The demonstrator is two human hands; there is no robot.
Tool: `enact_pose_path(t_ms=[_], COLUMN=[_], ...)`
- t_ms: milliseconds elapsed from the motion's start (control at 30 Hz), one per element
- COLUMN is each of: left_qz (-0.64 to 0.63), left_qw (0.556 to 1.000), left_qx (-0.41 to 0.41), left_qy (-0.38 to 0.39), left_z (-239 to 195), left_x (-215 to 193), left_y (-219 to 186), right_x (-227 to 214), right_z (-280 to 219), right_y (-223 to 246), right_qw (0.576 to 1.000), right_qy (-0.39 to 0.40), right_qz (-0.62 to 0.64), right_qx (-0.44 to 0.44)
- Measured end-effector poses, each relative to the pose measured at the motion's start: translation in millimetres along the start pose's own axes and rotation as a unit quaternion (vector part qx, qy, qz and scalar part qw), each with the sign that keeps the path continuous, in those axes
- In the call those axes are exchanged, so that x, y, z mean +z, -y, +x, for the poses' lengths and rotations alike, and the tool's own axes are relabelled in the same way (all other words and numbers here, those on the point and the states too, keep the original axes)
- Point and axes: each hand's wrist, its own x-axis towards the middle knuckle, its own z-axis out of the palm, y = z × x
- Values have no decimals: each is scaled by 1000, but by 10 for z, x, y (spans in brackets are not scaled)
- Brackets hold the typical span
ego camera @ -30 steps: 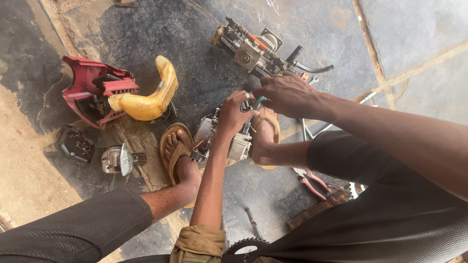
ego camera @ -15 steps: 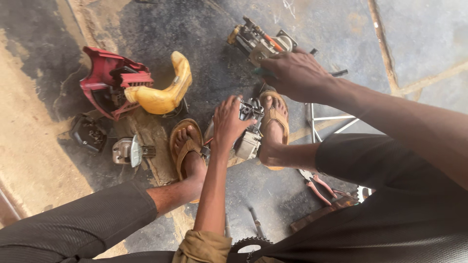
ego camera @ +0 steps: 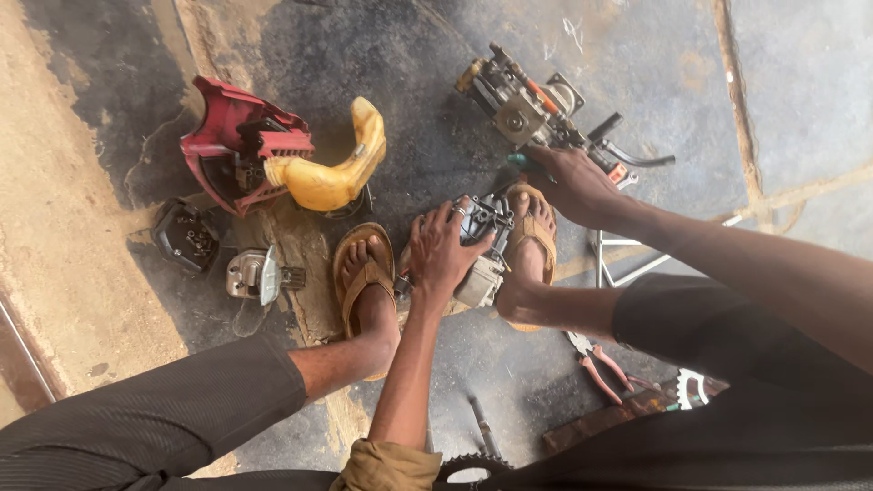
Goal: The person sits on the floor and uses a screwdriver to loosen and remove bolts from a small engine block. They detach a metal cover and set it aside, then continue to unscrew additional fasteners from the engine assembly.
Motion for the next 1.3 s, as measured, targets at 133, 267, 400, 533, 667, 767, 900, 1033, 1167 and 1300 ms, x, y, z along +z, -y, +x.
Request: enact_pose_path(t_ms=[133, 267, 400, 533, 667, 767, 900, 1033, 1167, 1300], left_qz=[-6, -11, -16, -13, -14, -3, 15, -1, 6, 15], left_qw=[1000, 1000, 1000, 1000, 1000, 1000, 997, 997, 999, 999], left_qx=[-9, -7, -7, -11, -15, -23, -47, -34, -14, 2], left_qy=[17, 18, 8, 13, 17, 11, 54, 63, 44, 37], left_z=[9, 45, 45, 47, 59, 85, 127, 72, 68, 80], left_x=[17, 62, 132, 163, 212, 257, 300, 359, 336, 310], left_y=[17, 39, 60, 84, 104, 125, 147, 172, 206, 172], right_x=[9, 46, 66, 54, 63, 180, 320, 340, 207, 188], right_z=[16, 65, 73, 107, 169, 241, 318, 368, 427, 431], right_y=[-11, -10, -42, -59, -92, -94, -69, -10, 108, 192], right_qw=[1000, 999, 998, 998, 995, 986, 993, 968, 964, 951], right_qy=[15, 20, 27, 18, 44, 100, 97, 176, 185, 202], right_qz=[2, -15, -26, -34, -41, -76, -40, -179, -191, -233], right_qx=[23, 27, 42, 54, 77, 114, -49, 11, -14, 13])
